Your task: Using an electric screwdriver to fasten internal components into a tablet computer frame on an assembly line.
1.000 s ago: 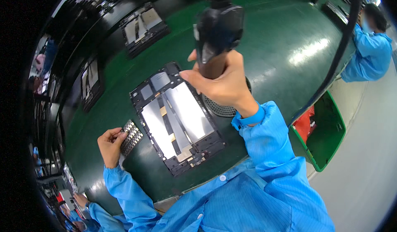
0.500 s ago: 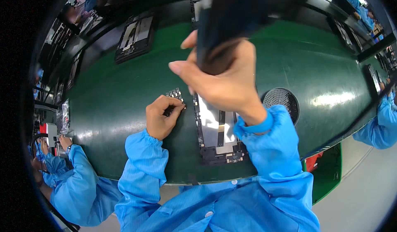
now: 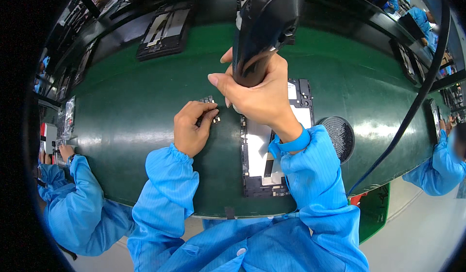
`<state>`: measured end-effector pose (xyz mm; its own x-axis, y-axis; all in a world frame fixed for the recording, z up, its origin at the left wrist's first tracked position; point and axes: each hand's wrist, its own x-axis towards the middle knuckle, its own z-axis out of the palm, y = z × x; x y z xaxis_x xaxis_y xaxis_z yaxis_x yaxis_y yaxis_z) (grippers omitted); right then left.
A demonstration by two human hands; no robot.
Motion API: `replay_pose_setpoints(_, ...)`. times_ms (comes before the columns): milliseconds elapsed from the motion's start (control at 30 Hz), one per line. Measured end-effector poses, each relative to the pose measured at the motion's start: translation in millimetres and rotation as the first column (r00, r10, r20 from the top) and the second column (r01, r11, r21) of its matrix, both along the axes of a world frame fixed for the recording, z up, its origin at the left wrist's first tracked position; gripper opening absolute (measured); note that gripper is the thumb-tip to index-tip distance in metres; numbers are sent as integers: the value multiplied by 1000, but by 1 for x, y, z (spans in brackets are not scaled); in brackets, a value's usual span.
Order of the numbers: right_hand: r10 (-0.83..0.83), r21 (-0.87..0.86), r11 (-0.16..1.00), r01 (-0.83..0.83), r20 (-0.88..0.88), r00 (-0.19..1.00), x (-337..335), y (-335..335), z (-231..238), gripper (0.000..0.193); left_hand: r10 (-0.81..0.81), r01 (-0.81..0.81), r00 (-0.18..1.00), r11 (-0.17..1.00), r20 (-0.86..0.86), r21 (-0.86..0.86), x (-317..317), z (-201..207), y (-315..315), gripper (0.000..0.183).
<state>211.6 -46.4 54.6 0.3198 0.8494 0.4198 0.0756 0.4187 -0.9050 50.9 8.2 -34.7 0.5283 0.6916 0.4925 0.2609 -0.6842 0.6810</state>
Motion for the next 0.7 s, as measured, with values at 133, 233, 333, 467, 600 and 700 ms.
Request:
replay_pose_setpoints(133, -4, 3, 1000, 4, 6, 1000, 2, 0, -2, 28, -10, 10, 1000, 1000, -10, -5, 1, 3, -1, 13)
replay_pose_setpoints(233, 3, -2, 1000, -3, -12, 1000, 1, -1, -1, 28, -2, 1, 1000, 1000, -28, -29, 2, 6, -3, 9)
replay_pose_setpoints(333, -27, -6, 1000, 27, 87, 996, -6, -4, -5, 27, 42, -32, 996, 992, 81, -122, 1, 5, -5, 10)
replay_pose_setpoints(467, -100, 9, 995, 100, 107, 989, -5, -6, -13, 19, 56, -41, 992, 991, 113, -130, 3, 3, -4, 10)
replay_pose_setpoints(600, -165, 49, 986, 159, 174, 971, -6, -6, -15, 25, 94, -85, 995, 980, 43, -178, 3, 5, -3, 10)
replay_pose_setpoints(700, -179, 49, 983, 176, 80, 981, -8, -8, -8, 26, 149, -89, 981, 917, 124, -389, 4, 6, -6, 11)
